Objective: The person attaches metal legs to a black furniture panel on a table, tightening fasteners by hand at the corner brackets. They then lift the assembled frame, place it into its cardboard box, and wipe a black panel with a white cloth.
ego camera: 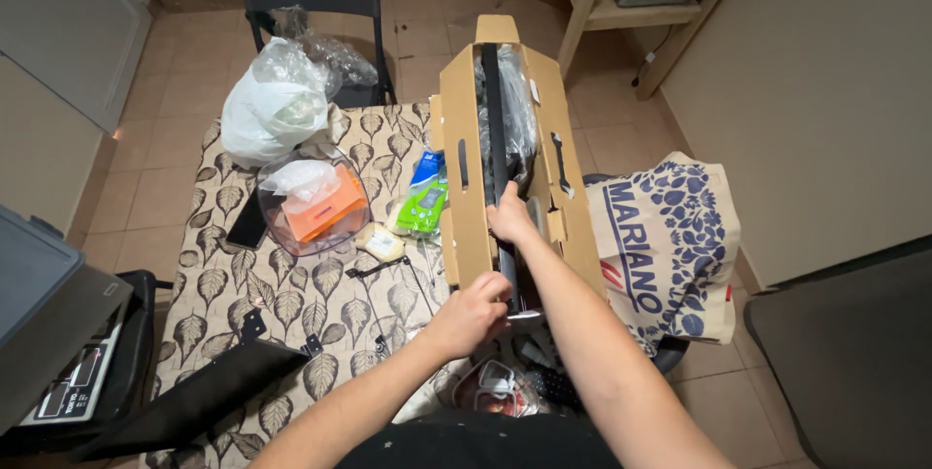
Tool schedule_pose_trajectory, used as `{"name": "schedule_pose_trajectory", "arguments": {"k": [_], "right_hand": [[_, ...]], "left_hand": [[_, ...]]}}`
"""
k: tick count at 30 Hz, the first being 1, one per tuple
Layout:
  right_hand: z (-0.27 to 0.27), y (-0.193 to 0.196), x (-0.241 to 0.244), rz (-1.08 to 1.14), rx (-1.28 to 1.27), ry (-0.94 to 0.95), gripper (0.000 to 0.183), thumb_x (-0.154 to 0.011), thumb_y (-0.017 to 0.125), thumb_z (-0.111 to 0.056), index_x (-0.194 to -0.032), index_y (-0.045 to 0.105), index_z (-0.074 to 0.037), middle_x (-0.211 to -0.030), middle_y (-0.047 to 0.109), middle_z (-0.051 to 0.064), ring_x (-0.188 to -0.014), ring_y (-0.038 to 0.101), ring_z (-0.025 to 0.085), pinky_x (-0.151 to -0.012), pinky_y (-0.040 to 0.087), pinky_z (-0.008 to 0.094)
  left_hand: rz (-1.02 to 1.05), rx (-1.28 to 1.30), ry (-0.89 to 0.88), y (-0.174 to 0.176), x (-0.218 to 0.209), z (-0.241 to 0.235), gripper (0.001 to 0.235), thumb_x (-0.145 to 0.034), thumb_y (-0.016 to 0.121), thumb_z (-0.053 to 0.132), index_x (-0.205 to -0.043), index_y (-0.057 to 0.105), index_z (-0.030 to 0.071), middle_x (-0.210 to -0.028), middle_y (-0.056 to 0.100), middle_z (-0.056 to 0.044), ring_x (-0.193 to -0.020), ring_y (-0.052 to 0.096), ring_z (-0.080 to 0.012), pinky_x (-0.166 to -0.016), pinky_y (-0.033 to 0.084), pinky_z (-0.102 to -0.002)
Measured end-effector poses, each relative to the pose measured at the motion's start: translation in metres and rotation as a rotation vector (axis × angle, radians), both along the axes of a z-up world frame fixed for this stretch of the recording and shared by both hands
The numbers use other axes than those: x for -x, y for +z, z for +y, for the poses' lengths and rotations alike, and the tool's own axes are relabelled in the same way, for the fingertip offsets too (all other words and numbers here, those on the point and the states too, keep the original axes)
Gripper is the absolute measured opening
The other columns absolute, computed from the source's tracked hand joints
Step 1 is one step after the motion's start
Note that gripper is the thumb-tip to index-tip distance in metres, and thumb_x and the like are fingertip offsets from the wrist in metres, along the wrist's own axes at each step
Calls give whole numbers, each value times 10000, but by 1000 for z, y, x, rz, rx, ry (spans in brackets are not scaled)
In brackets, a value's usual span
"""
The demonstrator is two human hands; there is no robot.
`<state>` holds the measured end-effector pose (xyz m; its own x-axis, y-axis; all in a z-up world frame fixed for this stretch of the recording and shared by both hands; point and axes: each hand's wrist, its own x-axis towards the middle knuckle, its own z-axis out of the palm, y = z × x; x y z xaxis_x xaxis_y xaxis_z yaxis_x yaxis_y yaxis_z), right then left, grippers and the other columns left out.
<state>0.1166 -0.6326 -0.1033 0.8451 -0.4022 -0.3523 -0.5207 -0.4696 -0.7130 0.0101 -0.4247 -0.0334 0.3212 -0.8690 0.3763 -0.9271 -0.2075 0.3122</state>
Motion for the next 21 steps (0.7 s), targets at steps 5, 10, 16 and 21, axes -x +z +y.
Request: {"name": "schedule_pose_trajectory", "arguments": {"k": [5, 10, 16, 21], "right_hand": [[2, 29, 5, 22, 33, 63, 547, -931, 564, -250, -1399, 378, -35, -1323, 597, 357, -1283, 584, 439, -1066, 485, 533], [-21, 18, -11, 61, 153, 108, 592, -872, 630, -318, -1359, 438, -43, -1284, 630, 327, -1251, 615, 412, -1025, 513, 524], [-16, 44, 2, 137, 153, 161, 724, -904, 581, -292, -1461, 283, 60, -1343, 576, 368, -1307, 568, 440, -1072, 474, 550], [-6, 70, 10, 248, 175, 255, 878, -867, 655, -300, -1490, 182, 99, -1354, 557, 383, -1314, 553, 460, -1076, 466, 560]], "left_hand": [[89, -65, 66, -15, 0, 1, 177, -852, 725, 268, -819, 621, 129, -1041, 510, 6, -1113, 591, -223, -594, 639, -383], [114, -86, 88, -7, 2, 0, 202, -835, 744, 274, -843, 617, 117, -1116, 519, -8, -1152, 583, -236, -600, 648, -411], [158, -78, 50, -6, 1, 0, 203, -835, 761, 262, -840, 621, 115, -1244, 545, -29, -1246, 569, -266, -711, 651, -397], [295, -19, 52, 9, 8, 1, 224, -770, 830, 152, -833, 645, 43, -1461, 424, -163, -1367, 484, -412, -850, 634, -484]]}}
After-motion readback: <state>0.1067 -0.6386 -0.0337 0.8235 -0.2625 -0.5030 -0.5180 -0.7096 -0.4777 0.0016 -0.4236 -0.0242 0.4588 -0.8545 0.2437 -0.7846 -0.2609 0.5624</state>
